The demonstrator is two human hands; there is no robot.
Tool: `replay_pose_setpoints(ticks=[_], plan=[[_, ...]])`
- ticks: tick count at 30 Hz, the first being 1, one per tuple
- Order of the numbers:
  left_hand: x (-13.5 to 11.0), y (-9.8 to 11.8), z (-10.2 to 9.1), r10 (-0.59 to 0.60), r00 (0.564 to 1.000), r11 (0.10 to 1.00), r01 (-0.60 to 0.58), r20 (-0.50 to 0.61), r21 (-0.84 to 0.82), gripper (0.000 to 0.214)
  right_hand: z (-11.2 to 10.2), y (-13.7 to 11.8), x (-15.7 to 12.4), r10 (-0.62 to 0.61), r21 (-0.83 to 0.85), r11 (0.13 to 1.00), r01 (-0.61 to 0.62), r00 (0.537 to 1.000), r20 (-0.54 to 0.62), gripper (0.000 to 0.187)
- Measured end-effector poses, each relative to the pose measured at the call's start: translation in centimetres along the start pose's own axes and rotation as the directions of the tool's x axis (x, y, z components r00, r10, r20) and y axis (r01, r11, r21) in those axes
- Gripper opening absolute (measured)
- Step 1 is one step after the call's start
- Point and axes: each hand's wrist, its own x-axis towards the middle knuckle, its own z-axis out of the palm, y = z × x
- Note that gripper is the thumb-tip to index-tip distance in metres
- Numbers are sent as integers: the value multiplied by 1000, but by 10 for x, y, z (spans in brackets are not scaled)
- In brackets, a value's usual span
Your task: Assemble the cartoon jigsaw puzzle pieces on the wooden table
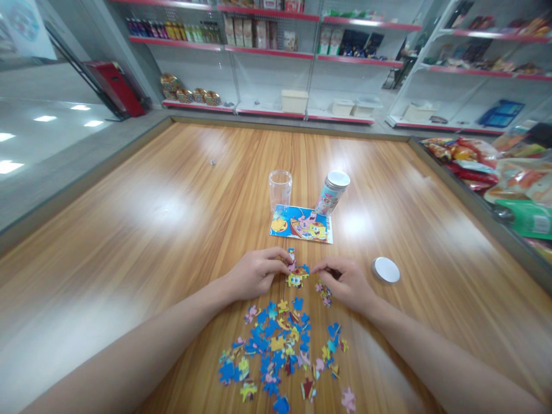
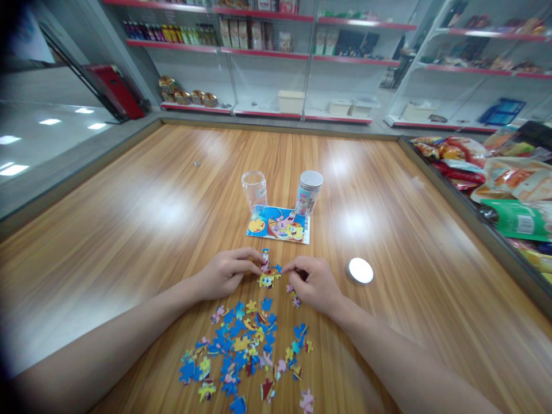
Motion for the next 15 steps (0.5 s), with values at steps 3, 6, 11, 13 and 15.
replay_pose_setpoints(ticks=[3, 6, 11, 13, 15], plan=[[-1, -1, 1, -2, 1000, 1000, 2, 2, 1, 43, -1, -1, 0, -9, -8, 1000, 9, 1000, -18, 21], [-1, -1, 1, -3, 1000, 1000, 3, 3, 3, 43, -2, -1, -1, -19, 4, 1000, 19, 1000, -19, 20], [0, 0, -1, 2, 1000, 1000, -2, 2, 4, 42, -3, -4, -3, -46, 54, 998, 45, 999, 29, 19], [0, 0, -1, 3, 1000, 1000, -3, 4, 5, 42, -4, -5, -4, -63, 81, 995, 59, 997, 48, 18], [0, 0, -1, 3, 1000, 1000, -3, 5, 4, 42, -4, -4, -5, -71, 105, 992, 67, 997, 34, 17]])
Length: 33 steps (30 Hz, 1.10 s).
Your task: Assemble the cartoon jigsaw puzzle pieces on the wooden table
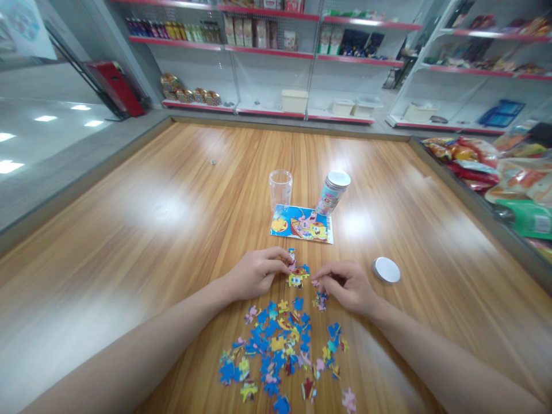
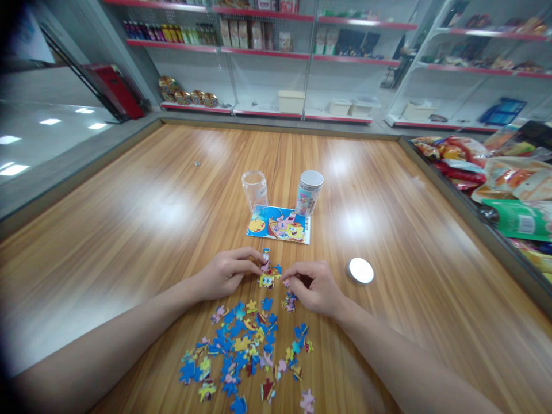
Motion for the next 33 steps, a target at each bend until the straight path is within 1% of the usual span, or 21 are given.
replay_pose_setpoints(ticks=[5, 8, 15, 25, 30, 33], plan=[[-1, -1, 1, -2, 1000, 1000, 2, 2, -1, 45, 1, 6, -1, 43, -4, 999, -43, 993, -114, 20], [-2, -2, 2, -3, 1000, 1000, 3, 3, 1, 46, 3, 9, 0, 77, -8, 997, -78, 990, -115, 20], [0, 0, 1, -4, 1000, 1000, 4, 0, -3, 43, 3, 8, 1, 87, 0, 996, -87, 994, -60, 20], [0, 0, 0, -2, 1000, 1000, 2, -1, -8, 42, 1, 3, 1, 41, 11, 999, -42, 998, 55, 19], [-1, -2, 2, 0, 1000, 1000, 0, -3, -17, 41, -2, -2, 1, -13, 5, 1000, 13, 988, 156, 20], [-1, -2, 2, 0, 1000, 1000, 0, -2, -24, 42, -3, -5, 1, -69, 52, 997, 59, 973, 221, 19]])
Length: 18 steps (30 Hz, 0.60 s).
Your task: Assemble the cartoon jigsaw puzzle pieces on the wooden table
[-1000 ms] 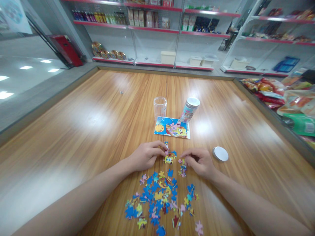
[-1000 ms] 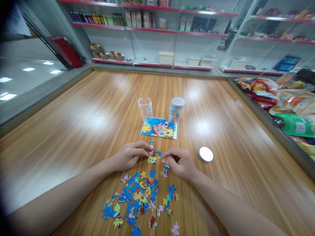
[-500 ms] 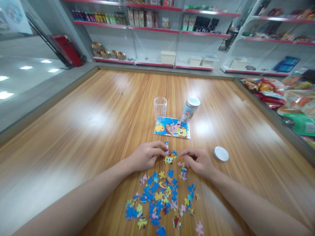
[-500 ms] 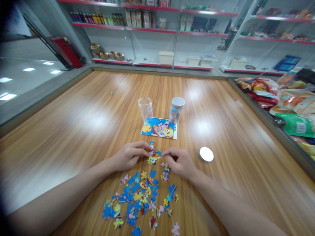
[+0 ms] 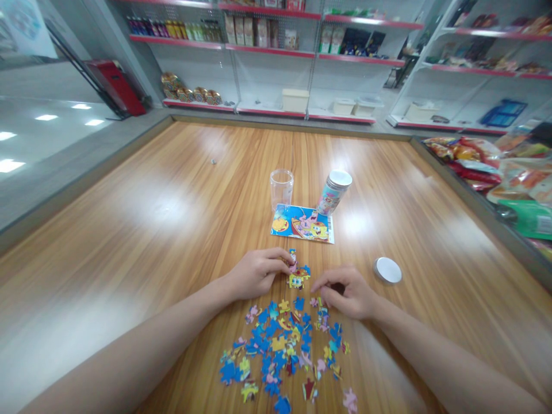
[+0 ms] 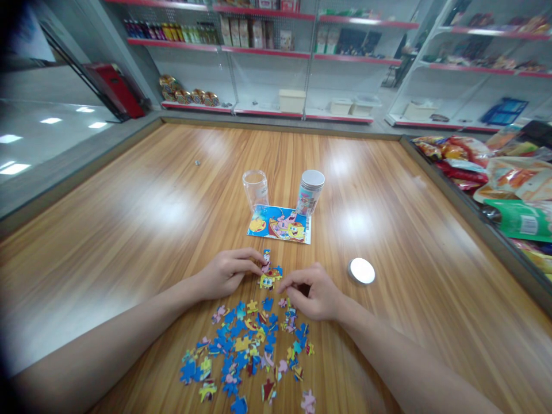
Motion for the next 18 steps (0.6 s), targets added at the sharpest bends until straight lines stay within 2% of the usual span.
replay_pose_setpoints(ticks=[8, 18], plan=[[1, 2, -1, -4, 1000, 1000, 4, -9, -9, 40, -3, -6, 0, -57, 64, 997, 51, 994, 94, 20], [1, 2, -1, -4, 1000, 1000, 4, -8, -4, 42, -5, -9, 1, -14, 10, 1000, 13, 991, 130, 22]])
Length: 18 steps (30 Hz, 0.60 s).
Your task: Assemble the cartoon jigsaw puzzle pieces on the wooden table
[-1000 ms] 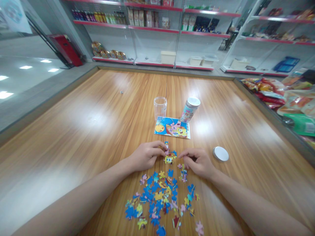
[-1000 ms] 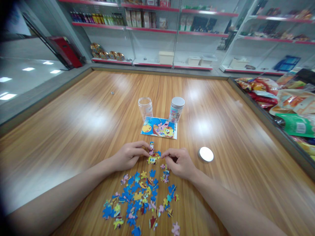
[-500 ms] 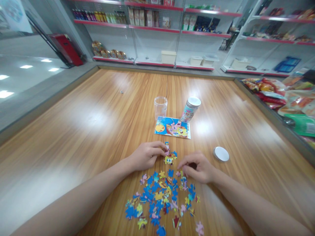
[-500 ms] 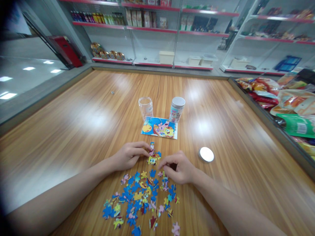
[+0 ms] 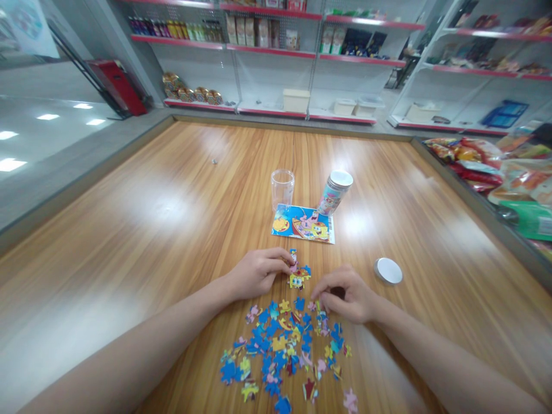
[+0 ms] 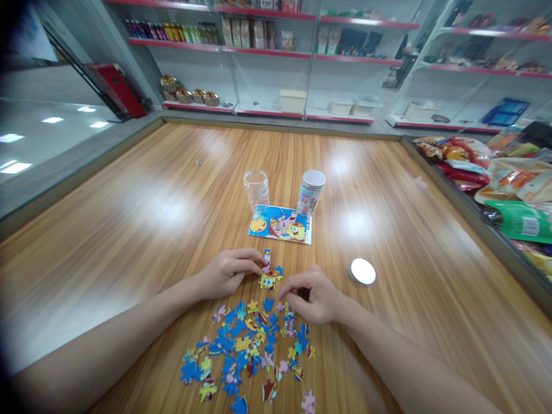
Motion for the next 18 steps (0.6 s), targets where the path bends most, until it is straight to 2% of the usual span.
replay_pose_setpoints(ticks=[9, 12, 14, 16, 18], plan=[[0, 0, 1, 0, 1000, 1000, 0, 1, 0, 43, 4, 6, -1, 46, 62, 997, -44, 998, -32, 18], [-1, -2, 2, 6, 1000, 1000, -6, -7, 3, 42, 7, 9, 0, 84, 165, 984, -64, 990, -115, 16], [-3, -3, 2, 17, 1000, 1000, -17, -15, 3, 43, 10, 8, 0, 119, 213, 974, -74, 971, -207, 24], [-4, -3, 1, 27, 999, 1000, -27, -21, 0, 44, 12, 3, -3, 150, 213, 973, -87, 942, -301, 27], [-4, -2, 0, 33, 999, 999, -33, -24, -5, 44, 14, -5, -10, 178, 154, 980, -130, 916, -360, 24]])
